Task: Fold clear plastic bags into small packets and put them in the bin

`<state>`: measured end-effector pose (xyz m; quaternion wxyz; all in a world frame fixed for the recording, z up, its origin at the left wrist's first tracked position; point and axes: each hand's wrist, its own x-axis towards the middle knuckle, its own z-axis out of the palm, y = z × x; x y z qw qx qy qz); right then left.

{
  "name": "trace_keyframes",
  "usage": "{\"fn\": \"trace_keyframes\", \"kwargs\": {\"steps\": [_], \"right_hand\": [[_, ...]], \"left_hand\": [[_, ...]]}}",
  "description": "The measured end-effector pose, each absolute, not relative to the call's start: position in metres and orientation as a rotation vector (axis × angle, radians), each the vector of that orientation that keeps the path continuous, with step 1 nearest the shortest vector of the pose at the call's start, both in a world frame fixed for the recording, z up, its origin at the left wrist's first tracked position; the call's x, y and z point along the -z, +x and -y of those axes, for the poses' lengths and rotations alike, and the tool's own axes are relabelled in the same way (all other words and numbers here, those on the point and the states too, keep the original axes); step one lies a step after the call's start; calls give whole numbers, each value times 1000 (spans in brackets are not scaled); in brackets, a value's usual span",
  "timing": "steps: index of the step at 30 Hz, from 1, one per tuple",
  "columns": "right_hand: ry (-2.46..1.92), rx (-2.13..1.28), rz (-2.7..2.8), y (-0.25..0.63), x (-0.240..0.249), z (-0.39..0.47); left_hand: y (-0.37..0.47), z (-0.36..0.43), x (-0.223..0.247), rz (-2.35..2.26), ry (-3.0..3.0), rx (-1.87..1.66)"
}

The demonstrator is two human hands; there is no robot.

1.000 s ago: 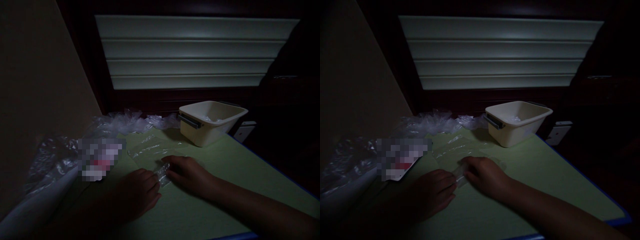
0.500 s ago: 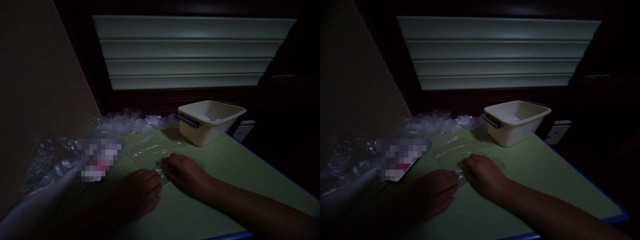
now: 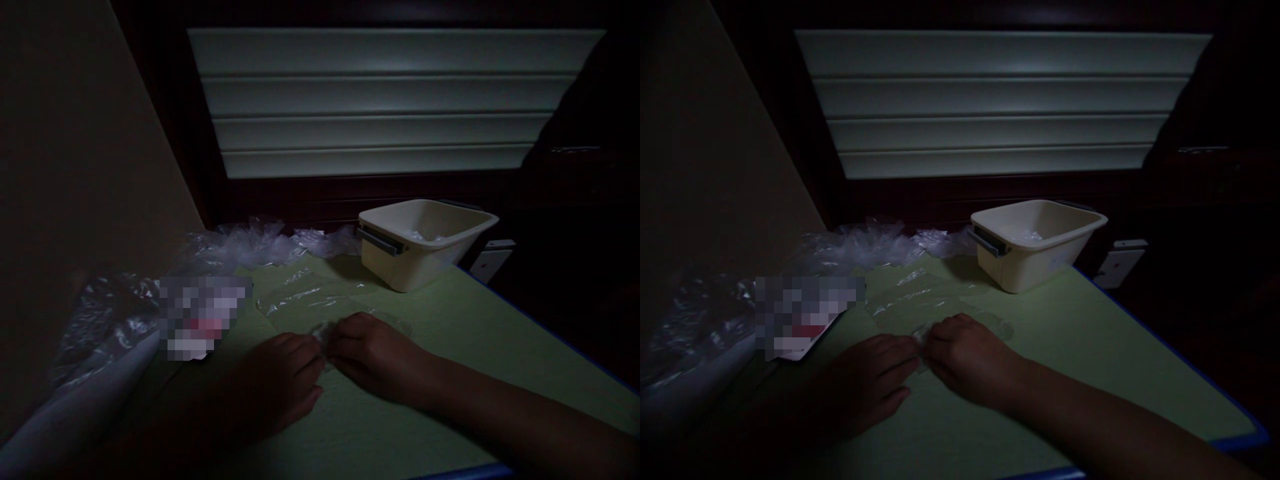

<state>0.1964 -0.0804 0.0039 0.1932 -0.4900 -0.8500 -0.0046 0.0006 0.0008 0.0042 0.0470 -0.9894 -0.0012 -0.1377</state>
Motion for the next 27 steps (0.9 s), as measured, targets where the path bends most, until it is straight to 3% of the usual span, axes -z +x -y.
{"fn": "trace_keyframes", "kwargs": {"steps": [16, 27], "right_hand": [[-1433, 7, 2429, 195, -9, 82], [-1408, 31, 2417, 195, -7, 81]], "left_hand": [[-4, -1, -7, 162, -2918, 623], [1, -2, -7, -89, -2986, 404]]}}
